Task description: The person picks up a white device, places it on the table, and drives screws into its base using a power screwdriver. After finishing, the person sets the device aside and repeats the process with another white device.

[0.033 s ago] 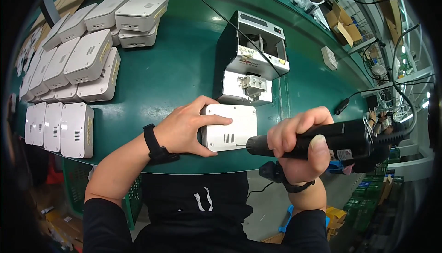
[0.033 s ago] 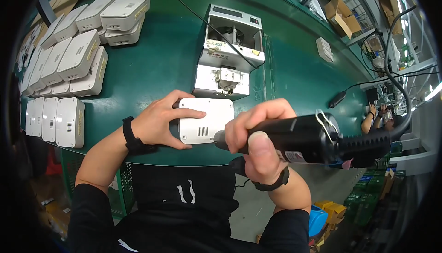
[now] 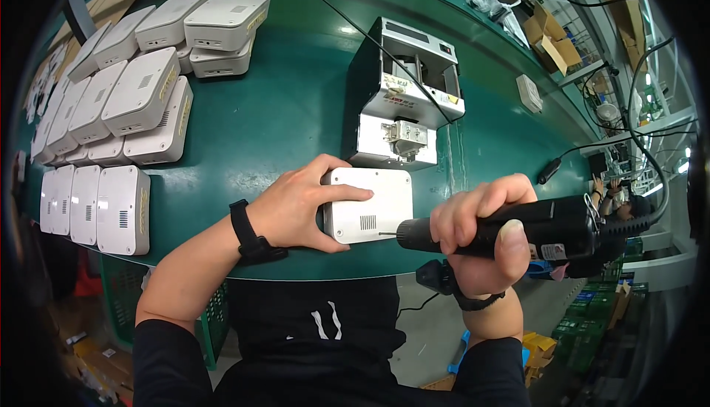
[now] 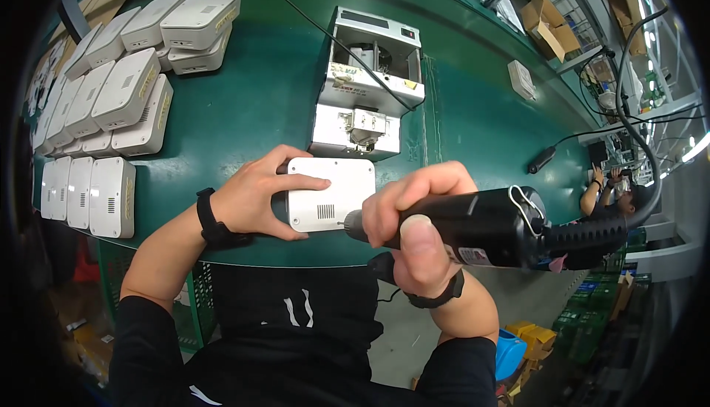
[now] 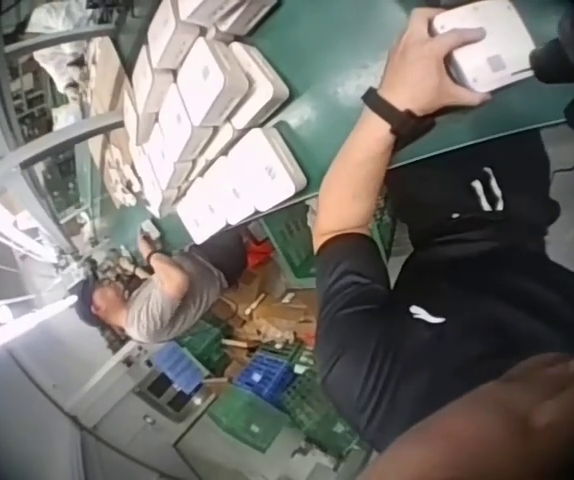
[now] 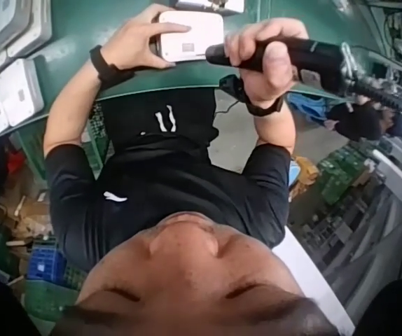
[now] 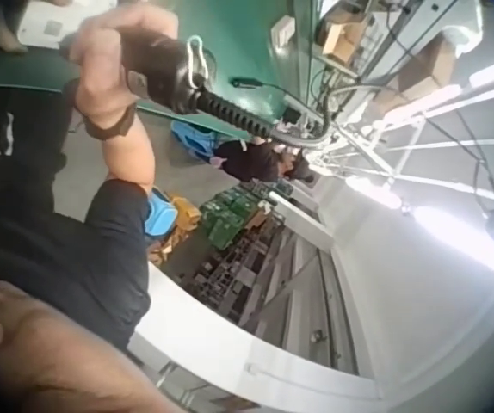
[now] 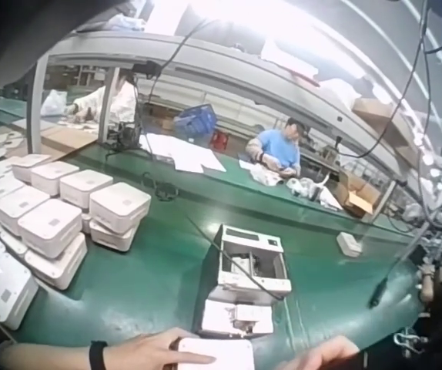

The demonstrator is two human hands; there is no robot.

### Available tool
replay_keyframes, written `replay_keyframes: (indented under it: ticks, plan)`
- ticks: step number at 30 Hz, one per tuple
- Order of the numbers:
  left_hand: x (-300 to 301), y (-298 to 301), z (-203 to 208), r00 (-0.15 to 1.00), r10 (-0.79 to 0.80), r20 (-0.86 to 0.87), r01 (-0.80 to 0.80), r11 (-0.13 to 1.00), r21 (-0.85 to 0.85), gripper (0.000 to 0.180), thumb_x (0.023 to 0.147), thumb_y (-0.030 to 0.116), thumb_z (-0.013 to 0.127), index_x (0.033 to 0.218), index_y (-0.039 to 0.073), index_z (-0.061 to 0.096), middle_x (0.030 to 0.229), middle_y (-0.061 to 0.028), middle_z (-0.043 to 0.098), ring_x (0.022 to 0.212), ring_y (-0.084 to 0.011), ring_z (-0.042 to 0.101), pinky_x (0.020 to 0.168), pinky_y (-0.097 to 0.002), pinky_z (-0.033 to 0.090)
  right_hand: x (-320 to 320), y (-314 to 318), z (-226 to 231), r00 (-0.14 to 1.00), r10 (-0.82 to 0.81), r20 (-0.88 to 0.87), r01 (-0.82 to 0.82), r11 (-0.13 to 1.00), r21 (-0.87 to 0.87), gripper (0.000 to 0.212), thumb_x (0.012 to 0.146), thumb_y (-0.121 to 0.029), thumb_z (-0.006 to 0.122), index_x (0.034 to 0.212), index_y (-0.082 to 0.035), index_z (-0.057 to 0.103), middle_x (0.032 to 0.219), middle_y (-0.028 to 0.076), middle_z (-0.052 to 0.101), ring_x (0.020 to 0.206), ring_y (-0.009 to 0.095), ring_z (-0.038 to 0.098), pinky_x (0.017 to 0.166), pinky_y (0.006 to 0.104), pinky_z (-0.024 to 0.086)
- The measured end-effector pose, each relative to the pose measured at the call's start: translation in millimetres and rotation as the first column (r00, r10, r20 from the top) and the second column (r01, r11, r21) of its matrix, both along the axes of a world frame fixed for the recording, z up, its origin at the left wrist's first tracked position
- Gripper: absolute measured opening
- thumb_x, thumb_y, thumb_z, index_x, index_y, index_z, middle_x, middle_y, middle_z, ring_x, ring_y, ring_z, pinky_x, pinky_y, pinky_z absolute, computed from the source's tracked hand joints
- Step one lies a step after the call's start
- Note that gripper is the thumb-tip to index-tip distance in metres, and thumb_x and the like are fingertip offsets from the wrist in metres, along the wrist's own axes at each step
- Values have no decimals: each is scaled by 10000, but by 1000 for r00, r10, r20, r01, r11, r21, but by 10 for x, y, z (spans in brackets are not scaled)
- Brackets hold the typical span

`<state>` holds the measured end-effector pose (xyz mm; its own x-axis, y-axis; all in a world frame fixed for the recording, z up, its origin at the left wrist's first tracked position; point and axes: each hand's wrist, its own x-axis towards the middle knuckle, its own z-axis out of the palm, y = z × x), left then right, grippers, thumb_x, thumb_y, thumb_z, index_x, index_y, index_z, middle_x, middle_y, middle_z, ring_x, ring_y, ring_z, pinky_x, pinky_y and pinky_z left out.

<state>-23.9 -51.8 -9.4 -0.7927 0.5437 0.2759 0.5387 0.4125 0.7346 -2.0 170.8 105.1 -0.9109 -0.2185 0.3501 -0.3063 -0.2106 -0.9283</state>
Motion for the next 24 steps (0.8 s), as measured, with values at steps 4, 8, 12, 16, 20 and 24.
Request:
replay_keyframes:
  ticks: [4, 8, 12, 16, 20, 24]
  plan:
    - [10, -11, -11, 1000, 2, 0, -2, 1000, 11, 698, 581, 304, 884, 1239, 264, 652, 1256, -139, 509, 1068, -323, 601, 910, -402, 533, 6, 9, -67, 1000, 27, 3, -27, 1000, -3, 345, 892, -394, 573, 947, -85, 428, 627, 50, 493, 476, 166, 475, 523, 339, 443]
    - [-12, -18, 4, 1000, -2, 0, 2, 1000, 10, 701, 582, 283, 897, 1241, 259, 659, 1260, -131, 510, 1090, -317, 595, 923, -390, 528, 5, 0, -72, 999, 38, -3, -38, 999, 10, 347, 887, -392, 580, 946, -88, 425, 627, 51, 492, 479, 164, 477, 523, 339, 443]
    - [-15, -33, 0, 1000, -22, 21, 21, 1000, 21, 721, 585, 270, 903, 1259, 258, 646, 1277, -131, 499, 1120, -323, 581, 945, -393, 517, -35, -11, 8, 999, 28, -16, -28, 1000, 8, 347, 892, -396, 572, 957, -83, 437, 628, 49, 489, 480, 158, 473, 522, 339, 445]
    - [-24, -36, 57, 998, -35, 54, 35, 999, 7, 745, 593, 263, 901, 1283, 256, 619, 1299, -136, 481, 1150, -340, 564, 969, -411, 504, -304, 16, 224, 994, -6, -109, -5, 995, -102, 315, 922, -371, 532, 969, -69, 455, 625, 46, 484, 477, 154, 465, 520, 335, 442]
    - [5, 1, 54, 997, -42, 63, 41, 999, 6, 748, 603, 246, 892, 1293, 252, 601, 1316, -141, 468, 1163, -356, 556, 980, -425, 497, -707, -73, 323, 963, -212, -169, 187, 971, -150, 260, 972, -317, 454, 960, -58, 471, 629, 45, 480, 469, 154, 447, 508, 325, 415]
    - [5, -2, 12, 999, -38, 35, 38, 999, 3, 734, 619, 237, 873, 1295, 253, 588, 1318, -139, 463, 1168, -355, 552, 970, -426, 504, -952, -165, 223, 945, -278, -174, 287, 957, 30, 257, 984, -319, 433, 950, -68, 476, 625, 40, 473, 465, 153, 437, 501, 327, 399]
